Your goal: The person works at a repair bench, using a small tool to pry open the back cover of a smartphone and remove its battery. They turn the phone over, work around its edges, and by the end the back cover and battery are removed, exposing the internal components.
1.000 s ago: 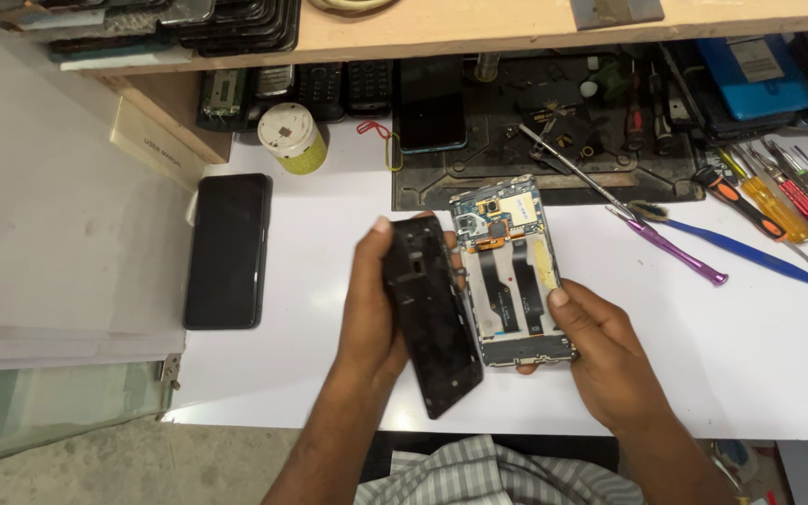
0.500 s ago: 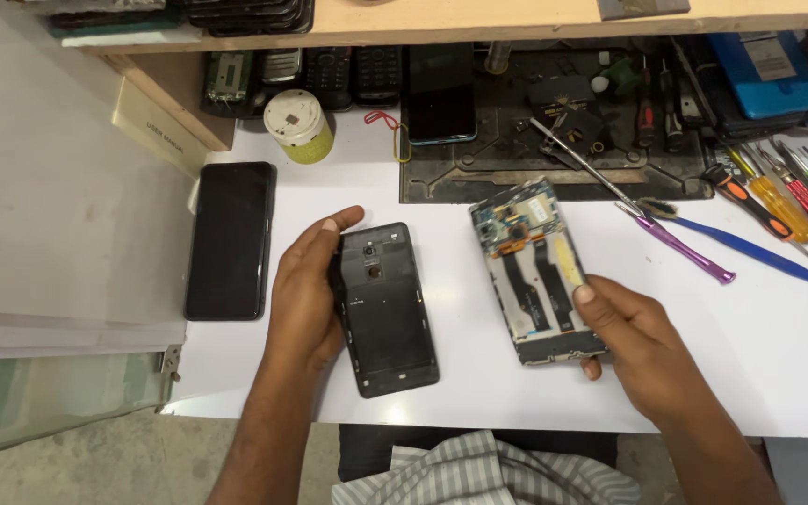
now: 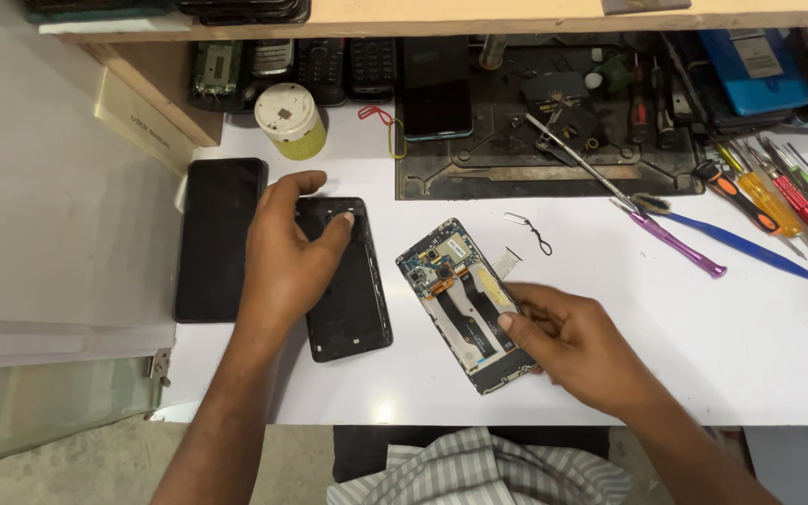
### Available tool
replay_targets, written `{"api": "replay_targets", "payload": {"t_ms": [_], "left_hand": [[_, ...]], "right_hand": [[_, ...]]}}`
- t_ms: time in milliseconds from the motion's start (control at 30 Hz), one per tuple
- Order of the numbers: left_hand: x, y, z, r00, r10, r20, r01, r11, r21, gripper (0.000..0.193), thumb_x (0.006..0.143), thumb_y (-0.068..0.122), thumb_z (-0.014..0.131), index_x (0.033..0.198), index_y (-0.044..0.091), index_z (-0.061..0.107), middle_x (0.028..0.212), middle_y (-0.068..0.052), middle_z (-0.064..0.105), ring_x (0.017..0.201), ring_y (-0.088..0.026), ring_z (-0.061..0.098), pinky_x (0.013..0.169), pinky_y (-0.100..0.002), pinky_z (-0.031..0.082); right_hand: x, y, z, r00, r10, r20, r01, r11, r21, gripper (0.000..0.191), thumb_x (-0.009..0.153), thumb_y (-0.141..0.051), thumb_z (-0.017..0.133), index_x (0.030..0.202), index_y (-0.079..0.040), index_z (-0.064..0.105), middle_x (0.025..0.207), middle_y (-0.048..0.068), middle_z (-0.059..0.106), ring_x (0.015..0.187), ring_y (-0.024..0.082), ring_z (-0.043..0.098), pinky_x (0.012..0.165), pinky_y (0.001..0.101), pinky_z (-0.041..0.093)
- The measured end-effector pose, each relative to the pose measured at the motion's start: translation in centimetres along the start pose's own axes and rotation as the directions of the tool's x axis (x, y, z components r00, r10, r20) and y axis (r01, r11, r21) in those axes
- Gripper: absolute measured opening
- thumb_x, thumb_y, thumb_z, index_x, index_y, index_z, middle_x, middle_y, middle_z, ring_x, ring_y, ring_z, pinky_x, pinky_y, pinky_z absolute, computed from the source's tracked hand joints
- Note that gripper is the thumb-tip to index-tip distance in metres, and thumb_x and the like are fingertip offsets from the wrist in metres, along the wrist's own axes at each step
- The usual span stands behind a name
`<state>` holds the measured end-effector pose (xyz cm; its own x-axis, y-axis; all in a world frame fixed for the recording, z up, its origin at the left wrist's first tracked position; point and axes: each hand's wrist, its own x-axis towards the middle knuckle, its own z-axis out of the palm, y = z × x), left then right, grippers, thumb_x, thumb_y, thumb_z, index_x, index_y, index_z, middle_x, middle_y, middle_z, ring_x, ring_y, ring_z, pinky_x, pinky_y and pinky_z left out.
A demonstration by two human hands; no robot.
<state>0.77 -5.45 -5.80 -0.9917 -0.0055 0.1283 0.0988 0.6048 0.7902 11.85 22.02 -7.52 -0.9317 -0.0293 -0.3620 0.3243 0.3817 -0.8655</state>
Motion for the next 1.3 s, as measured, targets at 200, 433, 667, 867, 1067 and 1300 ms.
{"api": "replay_targets", "payload": {"t_ms": [200,433,667,867,1067,1300], "left_hand": [[-1.0,1.0,0.4,0.924,0.381,-0.032,-0.368,0.909,0.195,0.055,0.077,0.009,0.081,0.128,-0.001,0.06,0.132,-0.023,0.062,0.131,-0.041,0.051,0.108,-0.049,0.044],[-2.6,3.3,0.3,0.863,0.313,0.397,-0.376,0.923,0.088,0.082,0.069,0.011,0.084,0.144,0.006,0.052,0.137,-0.024,0.056,0.148,-0.041,0.032,0.117,-0.054,0.029],[-1.9,4.2,0.4,0.725,0.403,0.559,-0.515,0.856,0.05,0.099,0.057,0.011,0.088,0.146,0.009,0.044,0.147,-0.017,0.054,0.146,-0.041,0.027,0.12,-0.057,0.012],[-0.1,4.8,1.6,0.591,0.299,0.75,-0.606,0.778,0.167,0.105,0.063,0.011,0.086,0.157,0.018,0.039,0.124,-0.006,0.071,0.154,-0.031,0.026,0.127,-0.056,0.008],[-0.1,5.0,2.3,0.61,0.399,0.685,-0.58,0.813,0.043,0.095,0.058,0.022,0.094,0.142,0.01,0.05,0.141,-0.016,0.059,0.141,-0.036,0.036,0.12,-0.057,0.014],[-1.4,3.4,2.3,0.592,0.541,0.598,-0.649,0.759,-0.046,0.102,0.055,0.031,0.096,0.142,0.006,0.051,0.126,-0.016,0.062,0.139,-0.039,0.042,0.121,-0.057,0.023]], "right_hand": [[-0.8,-1.8,0.4,0.979,-0.157,-0.129,0.103,0.93,-0.352,0.043,0.087,-0.025,0.07,0.126,-0.006,0.068,0.075,0.008,0.067,0.056,0.017,0.062,0.052,0.0332,0.052],[-0.9,-3.9,0.9,0.982,-0.126,-0.14,0.001,0.746,-0.666,0.045,0.09,-0.038,0.071,0.13,-0.018,0.07,0.082,0.009,0.068,0.062,0.028,0.069,0.059,0.0411,0.056],[-0.6,-3.2,-0.5,0.904,-0.398,-0.154,0.161,0.651,-0.742,0.034,0.086,-0.031,0.072,0.115,-0.012,0.074,0.085,0.01,0.065,0.073,0.027,0.066,0.064,0.0423,0.054],[2.8,-2.5,-3.0,0.766,-0.641,0.048,0.423,0.446,-0.789,0.04,0.082,-0.032,0.076,0.113,-0.007,0.074,0.105,0.013,0.062,0.099,0.03,0.059,0.081,0.0422,0.05],[4.7,-1.4,-4.4,0.741,-0.664,0.099,0.459,0.394,-0.796,0.036,0.084,-0.032,0.076,0.109,-0.007,0.075,0.103,0.012,0.063,0.096,0.029,0.06,0.079,0.0421,0.05],[7.0,1.6,-6.3,0.674,-0.739,0.002,0.631,0.574,-0.522,0.03,0.09,-0.013,0.073,0.117,-0.001,0.07,0.107,0.009,0.062,0.084,0.015,0.059,0.071,0.0284,0.05]]}}
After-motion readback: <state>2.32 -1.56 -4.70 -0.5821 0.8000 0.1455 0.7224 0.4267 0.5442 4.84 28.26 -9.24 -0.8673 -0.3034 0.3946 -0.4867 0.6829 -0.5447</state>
